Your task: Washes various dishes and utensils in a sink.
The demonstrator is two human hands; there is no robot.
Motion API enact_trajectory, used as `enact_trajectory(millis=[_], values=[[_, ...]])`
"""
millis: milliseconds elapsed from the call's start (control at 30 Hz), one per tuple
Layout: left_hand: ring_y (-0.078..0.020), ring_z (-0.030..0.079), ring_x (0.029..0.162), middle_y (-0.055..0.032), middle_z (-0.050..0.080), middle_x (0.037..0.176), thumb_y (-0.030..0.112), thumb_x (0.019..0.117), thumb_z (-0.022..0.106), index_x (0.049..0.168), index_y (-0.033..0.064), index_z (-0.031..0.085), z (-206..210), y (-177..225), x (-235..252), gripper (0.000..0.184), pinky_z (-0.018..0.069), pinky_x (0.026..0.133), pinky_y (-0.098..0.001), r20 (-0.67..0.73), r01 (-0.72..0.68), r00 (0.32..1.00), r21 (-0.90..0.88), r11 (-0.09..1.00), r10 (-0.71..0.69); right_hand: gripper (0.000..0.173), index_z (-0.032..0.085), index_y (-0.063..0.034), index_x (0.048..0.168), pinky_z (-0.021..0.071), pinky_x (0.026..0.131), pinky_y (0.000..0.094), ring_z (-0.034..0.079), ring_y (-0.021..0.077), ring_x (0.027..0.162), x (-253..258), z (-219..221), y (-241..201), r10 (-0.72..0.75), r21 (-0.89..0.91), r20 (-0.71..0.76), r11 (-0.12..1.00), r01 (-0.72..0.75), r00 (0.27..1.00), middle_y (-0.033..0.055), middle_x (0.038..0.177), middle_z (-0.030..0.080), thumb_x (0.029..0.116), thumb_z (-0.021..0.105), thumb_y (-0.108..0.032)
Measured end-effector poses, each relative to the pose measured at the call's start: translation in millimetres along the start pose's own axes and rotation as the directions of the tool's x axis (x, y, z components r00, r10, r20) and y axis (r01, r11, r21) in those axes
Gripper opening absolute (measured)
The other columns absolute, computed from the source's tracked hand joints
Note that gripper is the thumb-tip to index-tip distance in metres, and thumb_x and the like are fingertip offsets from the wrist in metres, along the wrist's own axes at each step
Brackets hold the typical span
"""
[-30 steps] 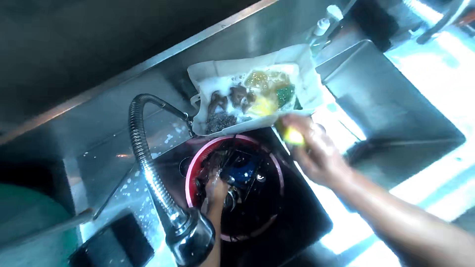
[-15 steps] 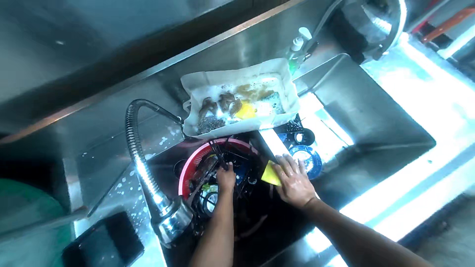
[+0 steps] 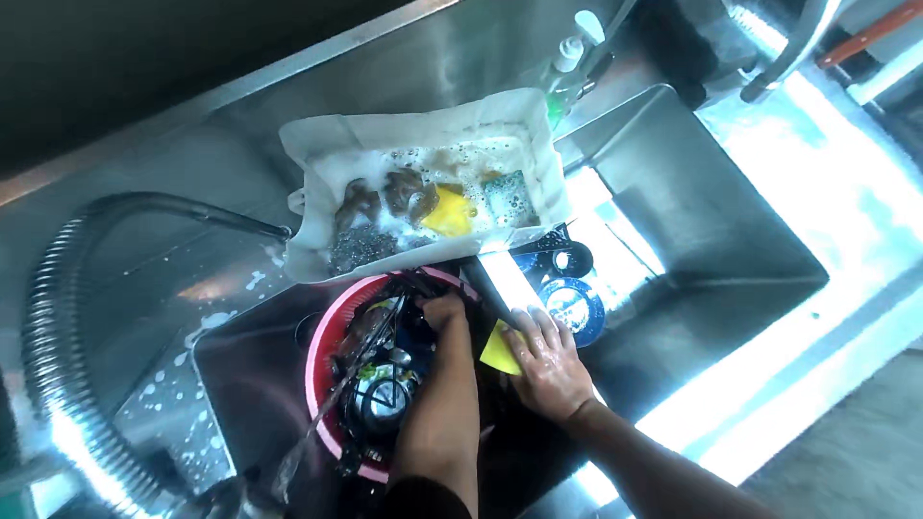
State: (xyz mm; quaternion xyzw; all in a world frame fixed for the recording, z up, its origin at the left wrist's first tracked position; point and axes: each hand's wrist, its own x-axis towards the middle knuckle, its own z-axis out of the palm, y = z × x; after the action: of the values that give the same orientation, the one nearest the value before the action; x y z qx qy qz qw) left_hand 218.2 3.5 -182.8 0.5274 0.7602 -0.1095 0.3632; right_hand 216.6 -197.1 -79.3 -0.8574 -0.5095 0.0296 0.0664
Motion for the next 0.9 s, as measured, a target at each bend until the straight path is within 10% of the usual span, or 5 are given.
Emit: enact_trajectory(millis=[200,300,500,633,900], values=[[-0.0396,0.065,0.113,-0.0253,0.066,0.121,0.043,0.0903,0.069,0.137,-0.0023,0.052,-16,-39,19,0.067,0.0548,0.092,-0.0584,-0.010,-0.074,0.997,0.030,0.997,0.075,0.061,0.062,-0.0256,0.139,0.0430,0.108,0.0614,0.041,0.0362,0.147,-1,-2,1,-0.003,0.002,0.015,1.000,0.003,1.000,0.0082,0.155,0.051,0.0827,0.071,-0.047],[-0.0397,0.061,0.117,-0.0277,0.062,0.126,0.029,0.0916,0.074,0.137,-0.0065,0.051,-35,-68,19,0.062,0.0504,0.097,-0.0574,-0.011,-0.109,0.994,-0.278,0.955,0.110,0.063,0.062,-0.0252,0.140,0.0427,0.108,0.0632,0.039,0.0366,0.148,-1,-2,1,-0.011,0.004,0.021,1.000,0.011,1.000,0.0081,0.156,0.050,0.0814,0.071,-0.048],[-0.0198,0.066,0.063,-0.0152,0.061,0.093,0.006,0.1047,0.054,0.135,-0.0014,0.046,-69,-112,29,0.032,0.0606,0.056,-0.0369,-0.105,-0.249,0.960,-0.748,0.615,0.260,0.067,0.061,-0.0244,0.141,0.0411,0.108,0.0639,0.038,0.0376,0.148,-2,-2,2,-0.019,-0.001,0.031,1.000,0.019,0.999,0.0097,0.157,0.047,0.0792,0.074,-0.047],[-0.0150,0.053,0.046,-0.0021,0.052,0.065,0.037,0.1109,0.042,0.119,0.0099,0.055,-98,-113,37,0.031,0.0533,0.043,-0.0340,-0.067,-0.221,0.944,-0.855,0.469,0.322,0.063,0.061,-0.0245,0.140,0.0400,0.109,0.0647,0.038,0.0391,0.148,0,-2,1,-0.026,-0.008,0.039,1.000,0.026,0.999,0.0110,0.157,0.047,0.0813,0.072,-0.046],[-0.0204,0.067,0.073,-0.0084,0.067,0.086,0.039,0.1107,0.040,0.118,0.0046,0.062,-66,-136,59,0.041,0.0599,0.071,-0.0382,0.183,-0.142,0.832,-0.842,0.520,0.524,0.057,0.063,-0.0252,0.138,0.0421,0.106,0.0649,0.040,0.0409,0.145,1,-3,-1,-0.018,-0.019,0.042,1.000,0.019,0.999,0.0115,0.154,0.049,0.0838,0.067,-0.043]])
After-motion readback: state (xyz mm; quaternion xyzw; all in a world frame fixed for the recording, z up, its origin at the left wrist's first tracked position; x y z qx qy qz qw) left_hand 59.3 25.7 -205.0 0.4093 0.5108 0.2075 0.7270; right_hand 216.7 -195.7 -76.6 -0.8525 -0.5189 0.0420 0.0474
